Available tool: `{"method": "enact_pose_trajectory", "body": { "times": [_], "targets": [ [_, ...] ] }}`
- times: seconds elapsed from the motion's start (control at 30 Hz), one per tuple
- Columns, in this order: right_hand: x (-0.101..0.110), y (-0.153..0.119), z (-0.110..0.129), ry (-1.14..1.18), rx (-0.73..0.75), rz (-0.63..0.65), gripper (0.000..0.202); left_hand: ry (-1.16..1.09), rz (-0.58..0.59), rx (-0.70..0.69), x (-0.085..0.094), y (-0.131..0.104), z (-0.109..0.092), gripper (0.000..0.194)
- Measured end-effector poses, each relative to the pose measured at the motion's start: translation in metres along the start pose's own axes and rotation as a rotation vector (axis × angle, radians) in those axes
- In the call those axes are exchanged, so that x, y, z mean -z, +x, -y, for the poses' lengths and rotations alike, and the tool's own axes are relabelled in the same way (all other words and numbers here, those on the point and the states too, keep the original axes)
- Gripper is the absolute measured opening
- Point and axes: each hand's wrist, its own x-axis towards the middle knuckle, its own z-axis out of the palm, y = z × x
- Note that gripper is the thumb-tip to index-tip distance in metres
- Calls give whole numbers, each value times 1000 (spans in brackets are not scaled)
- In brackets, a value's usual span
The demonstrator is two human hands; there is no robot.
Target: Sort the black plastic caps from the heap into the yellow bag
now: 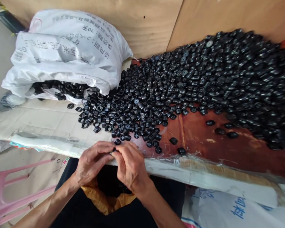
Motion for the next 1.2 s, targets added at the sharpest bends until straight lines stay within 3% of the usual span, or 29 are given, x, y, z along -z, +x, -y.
{"method": "enact_pose_trajectory", "body": {
  "times": [0.1, 0.4, 0.63, 0.77, 0.87, 0.97, 1.1, 1.2],
  "targets": [
    [-3, 3, 3, -28, -16, 13, 20, 34, 37, -25, 2, -2, 2, 32],
    [-6, 11, 10, -61, -122, -20, 11, -108, -24, 11, 4, 0, 10, 34],
    [-5, 2, 9, -37, -97, 7, 17, -517, -2, 155, -1, 3, 24, 15],
    [-14, 6, 11, -119, -116, 6, 12, -502, -31, -1, -2, 4, 33, 15],
    [-24, 10, 10, -217, -56, -44, 30, -418, -42, -114, 0, 5, 38, 13],
    [-30, 11, 9, -270, -3, -120, 44, -408, -18, -127, 1, 6, 39, 14],
    [-27, 8, 14, -175, -42, -113, 19, -539, -3, -15, -1, 10, 38, 19],
    [-24, 6, 20, -114, -30, -55, 18, -613, -9, 22, -2, 12, 39, 18]
  ]
}}
